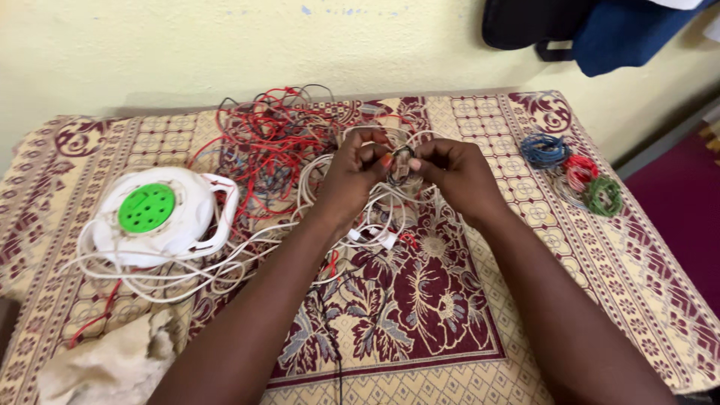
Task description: The person untangles a large pile of electrical wires and cables by hand, separating specific sections and winding small lengths together.
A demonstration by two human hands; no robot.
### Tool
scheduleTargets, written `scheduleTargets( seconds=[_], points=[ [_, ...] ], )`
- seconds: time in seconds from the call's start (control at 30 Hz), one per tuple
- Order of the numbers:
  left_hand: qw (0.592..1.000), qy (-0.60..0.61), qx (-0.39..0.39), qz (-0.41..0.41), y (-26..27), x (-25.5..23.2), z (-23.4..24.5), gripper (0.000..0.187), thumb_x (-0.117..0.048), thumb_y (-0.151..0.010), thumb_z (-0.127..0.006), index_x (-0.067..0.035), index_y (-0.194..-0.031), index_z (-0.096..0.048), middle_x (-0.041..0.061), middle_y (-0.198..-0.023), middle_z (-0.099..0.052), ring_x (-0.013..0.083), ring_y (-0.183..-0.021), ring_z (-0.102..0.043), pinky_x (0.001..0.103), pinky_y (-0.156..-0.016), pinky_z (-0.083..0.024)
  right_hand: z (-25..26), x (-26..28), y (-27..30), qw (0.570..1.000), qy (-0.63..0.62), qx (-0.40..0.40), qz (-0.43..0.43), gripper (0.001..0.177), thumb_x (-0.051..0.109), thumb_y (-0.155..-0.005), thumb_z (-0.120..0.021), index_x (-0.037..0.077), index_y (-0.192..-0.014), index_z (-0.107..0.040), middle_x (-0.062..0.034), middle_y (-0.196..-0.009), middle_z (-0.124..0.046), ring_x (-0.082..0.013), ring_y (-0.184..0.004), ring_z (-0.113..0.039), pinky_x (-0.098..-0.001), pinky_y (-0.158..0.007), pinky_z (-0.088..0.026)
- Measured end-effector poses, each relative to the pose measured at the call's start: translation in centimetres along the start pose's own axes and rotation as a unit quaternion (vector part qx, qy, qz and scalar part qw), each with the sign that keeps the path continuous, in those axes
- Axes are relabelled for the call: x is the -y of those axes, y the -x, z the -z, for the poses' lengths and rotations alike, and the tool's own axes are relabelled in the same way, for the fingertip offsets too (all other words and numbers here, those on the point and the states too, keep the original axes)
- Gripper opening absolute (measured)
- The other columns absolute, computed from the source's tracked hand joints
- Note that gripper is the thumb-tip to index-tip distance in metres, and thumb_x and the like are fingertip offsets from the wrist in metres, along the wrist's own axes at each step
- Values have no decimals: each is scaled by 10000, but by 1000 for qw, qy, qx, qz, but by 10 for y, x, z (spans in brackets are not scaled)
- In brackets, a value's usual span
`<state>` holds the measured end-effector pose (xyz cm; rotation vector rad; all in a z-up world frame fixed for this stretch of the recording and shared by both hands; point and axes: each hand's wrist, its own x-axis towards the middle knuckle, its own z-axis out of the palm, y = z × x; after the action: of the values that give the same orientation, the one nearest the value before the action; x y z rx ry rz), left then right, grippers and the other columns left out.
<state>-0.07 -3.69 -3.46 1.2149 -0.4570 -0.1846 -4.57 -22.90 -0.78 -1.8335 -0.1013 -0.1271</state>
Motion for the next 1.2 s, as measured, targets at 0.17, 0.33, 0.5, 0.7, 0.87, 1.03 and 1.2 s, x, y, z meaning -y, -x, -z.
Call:
scheduleTargets(
  seconds=[0.17,0.33,0.5,0.7,0.87,1.03,1.2],
  points=[
    [979,-199,33,-10,9,0,-16,262,-57,-994,-638,-60,-1237,-542,28,-1012,-735,98,-897,-667,279,-783,-537,43,15,21,987,120,-3,-109,174,169,-931,-717,20,-1015,-748,-73,-837,-739,-145,-743,-644,-298,-710,-556],
    [957,-279,20,-72,12,-1,-20,156,-84,-965,-684,-43,-1109,-639,57,-966,-738,118,-849,-709,285,-706,-585,113,14,45,966,140,-166,-141,210,147,-900,-727,63,-1091,-709,-36,-874,-720,-112,-749,-654,-266,-681,-567],
    [940,-325,26,-96,16,-2,-18,93,-75,-946,-711,-40,-1018,-663,75,-952,-733,139,-807,-721,299,-677,-574,173,-29,50,951,182,-235,-89,184,101,-918,-801,26,-1056,-705,-48,-882,-724,-99,-733,-633,-251,-620,-501],
    [928,-340,-22,-148,12,-2,-5,98,-66,-933,-722,-48,-1022,-686,70,-949,-741,138,-821,-742,294,-658,-585,190,-61,51,903,350,-245,-36,226,150,-877,-869,18,-1019,-754,-100,-871,-749,-148,-758,-688,-290,-693,-551],
    [913,-335,-124,-197,1,-14,26,105,-35,-971,-700,-42,-1075,-690,70,-932,-752,120,-785,-730,277,-661,-575,179,-54,51,854,463,-236,2,268,177,-869,-866,14,-1053,-762,-143,-945,-768,-239,-804,-745,-380,-786,-604],
    [908,-328,-168,-198,0,-22,52,99,3,-996,-656,-22,-1087,-686,68,-874,-749,118,-723,-696,269,-644,-540,140,-26,42,885,405,-228,38,276,157,-909,-804,19,-1134,-720,-136,-1024,-742,-220,-880,-726,-361,-798,-620],
    [919,-274,-175,-221,-3,-21,58,147,34,-1017,-574,1,-1138,-651,70,-914,-738,94,-745,-715,246,-671,-571,64,3,13,948,300,-49,94,239,181,-909,-761,84,-1123,-718,-80,-1009,-763,-171,-926,-731,-333,-778,-625]
  ],
)
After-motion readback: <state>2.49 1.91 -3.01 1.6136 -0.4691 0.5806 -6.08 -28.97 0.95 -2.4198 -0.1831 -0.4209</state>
